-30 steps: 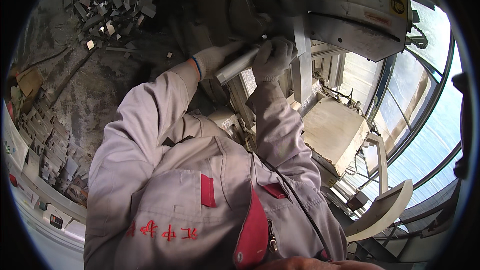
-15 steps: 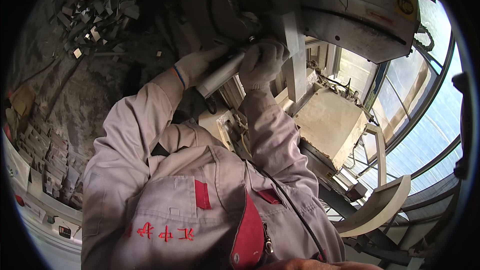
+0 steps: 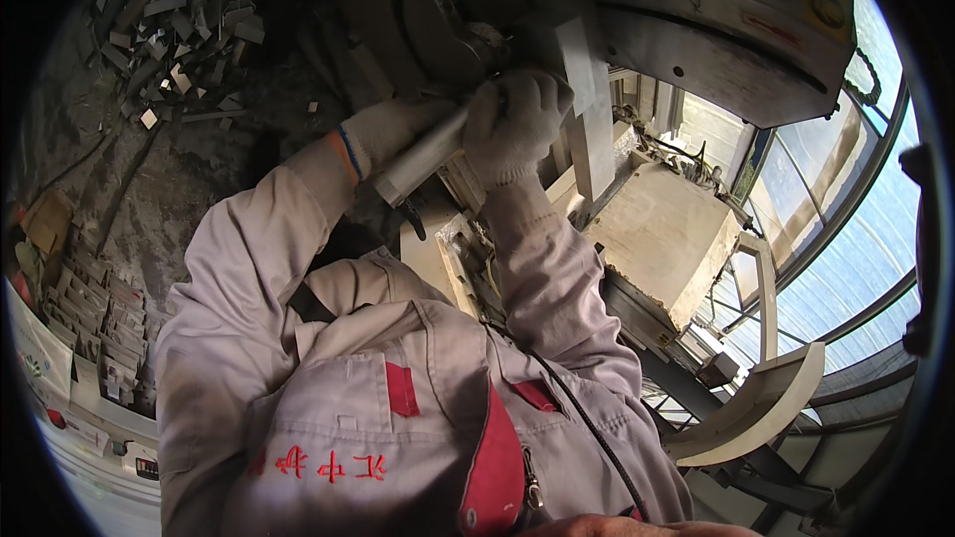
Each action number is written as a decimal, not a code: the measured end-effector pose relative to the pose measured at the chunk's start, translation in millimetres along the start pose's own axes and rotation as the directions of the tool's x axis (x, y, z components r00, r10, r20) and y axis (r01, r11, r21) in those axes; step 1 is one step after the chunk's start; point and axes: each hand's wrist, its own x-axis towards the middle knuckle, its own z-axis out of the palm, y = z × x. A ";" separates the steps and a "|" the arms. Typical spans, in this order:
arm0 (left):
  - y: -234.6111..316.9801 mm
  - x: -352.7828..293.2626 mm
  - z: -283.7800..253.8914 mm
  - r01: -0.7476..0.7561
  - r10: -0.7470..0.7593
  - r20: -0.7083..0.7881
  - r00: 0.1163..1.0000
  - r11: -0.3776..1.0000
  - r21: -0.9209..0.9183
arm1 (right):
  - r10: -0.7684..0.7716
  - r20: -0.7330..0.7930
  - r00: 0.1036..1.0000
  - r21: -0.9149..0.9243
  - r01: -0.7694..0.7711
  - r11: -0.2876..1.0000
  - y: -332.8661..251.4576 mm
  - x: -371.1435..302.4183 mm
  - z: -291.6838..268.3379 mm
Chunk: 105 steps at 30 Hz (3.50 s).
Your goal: The person picks up a metal sheet and positions it under a machine, then uses a cylindrical tool to tighten or adjust components on the machine. The person continues to manipulate the tool and machine parts, making adjustments throughout the clip.
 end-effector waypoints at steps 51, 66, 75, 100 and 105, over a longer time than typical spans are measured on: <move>41.2 -7.5 13.4 -0.024 0.011 0.030 0.999 0.888 0.459 | -0.052 0.002 0.999 0.068 0.051 0.996 2.0 -3.4 -1.4; -0.7 0.5 -12.6 0.221 -0.082 0.254 0.964 0.779 -0.587 | -0.024 -0.048 0.999 0.102 0.029 0.994 -2.6 -3.0 0.4; 51.6 -17.7 8.8 0.051 -0.070 0.051 0.996 0.952 0.303 | -0.037 -0.042 0.998 0.092 0.041 0.995 10.0 -6.6 -0.9; -8.3 1.4 -32.5 0.254 -0.047 0.392 0.919 0.831 -0.495 | -0.013 -0.100 0.995 0.202 0.033 0.979 17.7 -8.3 3.8; 42.3 -19.5 -4.0 -0.020 0.005 0.048 0.999 0.947 0.320 | -0.002 -0.052 0.999 0.204 0.012 0.979 15.1 -9.7 2.0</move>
